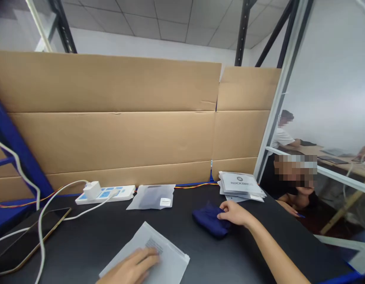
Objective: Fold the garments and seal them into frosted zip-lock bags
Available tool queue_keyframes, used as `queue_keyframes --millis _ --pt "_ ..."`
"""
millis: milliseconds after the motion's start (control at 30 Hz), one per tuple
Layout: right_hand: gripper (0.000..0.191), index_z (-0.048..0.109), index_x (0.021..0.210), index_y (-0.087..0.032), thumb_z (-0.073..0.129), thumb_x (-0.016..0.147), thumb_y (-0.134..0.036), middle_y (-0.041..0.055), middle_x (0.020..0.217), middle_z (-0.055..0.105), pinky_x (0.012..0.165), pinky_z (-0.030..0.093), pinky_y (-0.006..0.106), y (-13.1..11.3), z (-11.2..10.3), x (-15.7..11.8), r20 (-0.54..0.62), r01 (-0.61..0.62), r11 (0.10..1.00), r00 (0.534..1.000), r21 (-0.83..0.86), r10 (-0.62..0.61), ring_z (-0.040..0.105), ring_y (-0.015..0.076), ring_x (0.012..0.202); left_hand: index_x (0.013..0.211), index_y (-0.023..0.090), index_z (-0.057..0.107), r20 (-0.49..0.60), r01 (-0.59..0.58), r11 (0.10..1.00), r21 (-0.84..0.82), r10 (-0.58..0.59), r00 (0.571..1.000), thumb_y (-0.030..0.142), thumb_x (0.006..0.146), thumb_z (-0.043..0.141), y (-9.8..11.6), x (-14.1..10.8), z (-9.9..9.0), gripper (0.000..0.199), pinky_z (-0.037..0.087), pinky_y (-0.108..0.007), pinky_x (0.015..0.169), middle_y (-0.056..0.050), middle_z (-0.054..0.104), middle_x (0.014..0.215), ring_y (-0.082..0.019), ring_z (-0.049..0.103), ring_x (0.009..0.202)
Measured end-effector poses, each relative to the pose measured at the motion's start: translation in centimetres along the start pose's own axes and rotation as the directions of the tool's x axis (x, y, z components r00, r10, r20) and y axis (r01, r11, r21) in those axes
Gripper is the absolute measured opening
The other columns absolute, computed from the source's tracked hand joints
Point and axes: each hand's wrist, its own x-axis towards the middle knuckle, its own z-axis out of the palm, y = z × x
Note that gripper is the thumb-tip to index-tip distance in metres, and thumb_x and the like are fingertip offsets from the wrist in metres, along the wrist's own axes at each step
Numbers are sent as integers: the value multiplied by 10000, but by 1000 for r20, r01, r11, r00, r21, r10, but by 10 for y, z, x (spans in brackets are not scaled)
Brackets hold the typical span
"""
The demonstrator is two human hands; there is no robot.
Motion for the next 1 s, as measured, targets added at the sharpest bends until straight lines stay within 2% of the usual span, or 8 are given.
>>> queue_keyframes --millis 67,200,300,400,600,767,900,1000 --pt "147 614 669 -189 733 626 -263 -44 580 557 557 361 242 -10 -1 18 34 -3 1000 999 5 3 517 137 598 1226 341 606 -32 12 1000 -3 -13 999 50 881 474 -5 23 -20 470 506 -303 950 8 639 1268 -202 633 1087" --pt "155 582 724 -200 710 647 -242 -36 662 584 578 382 234 -34 14 44 28 14 997 999 75 -16 537 140 655 1178 308 630 42 -73 997 -10 74 996 101 856 591 -31 52 -43 385 453 -335 964 -3 614 1208 -214 572 1095" --pt "140 534 819 -218 626 757 -304 -33 706 593 576 424 232 -48 36 49 50 18 981 998 191 -28 573 142 662 1091 297 655 54 -85 995 -58 89 995 148 895 600 -41 56 -41 252 433 -295 923 12 616 1110 -187 561 1033" --pt "189 495 892 -234 595 811 -373 -41 748 600 574 462 232 -52 52 42 101 15 950 994 313 -49 601 138 662 1018 269 652 15 -92 995 -43 92 996 146 917 570 -38 51 -33 179 401 -305 928 7 610 1059 -184 544 1001" --pt "537 493 1221 -266 721 761 -420 19 998 675 628 532 274 -53 55 28 261 -54 849 960 525 -100 678 188 810 1236 311 573 8 -81 996 -37 81 997 198 896 618 -24 51 -25 361 391 -330 930 -6 596 1113 -214 509 1019" --pt "348 621 1011 -197 754 742 -372 41 974 694 707 536 295 -55 58 29 292 -67 823 948 564 -124 674 200 856 1022 270 629 26 -61 996 -67 63 998 242 905 643 -20 54 -17 122 384 -311 845 -1 591 1026 -199 498 926" --pt "342 601 1020 -212 750 750 -361 15 928 680 690 534 275 -58 57 27 274 -73 805 955 589 -114 666 178 828 924 237 596 10 -75 995 -73 76 997 207 929 604 -21 55 -14 32 364 -303 833 9 603 978 -186 504 912" --pt "374 567 1064 -237 734 769 -396 -3 884 655 610 555 293 -62 59 23 313 -118 780 944 615 -104 665 175 739 895 222 555 4 -104 992 -76 105 994 174 966 514 -21 55 -16 96 365 -307 831 12 615 909 -173 521 856"
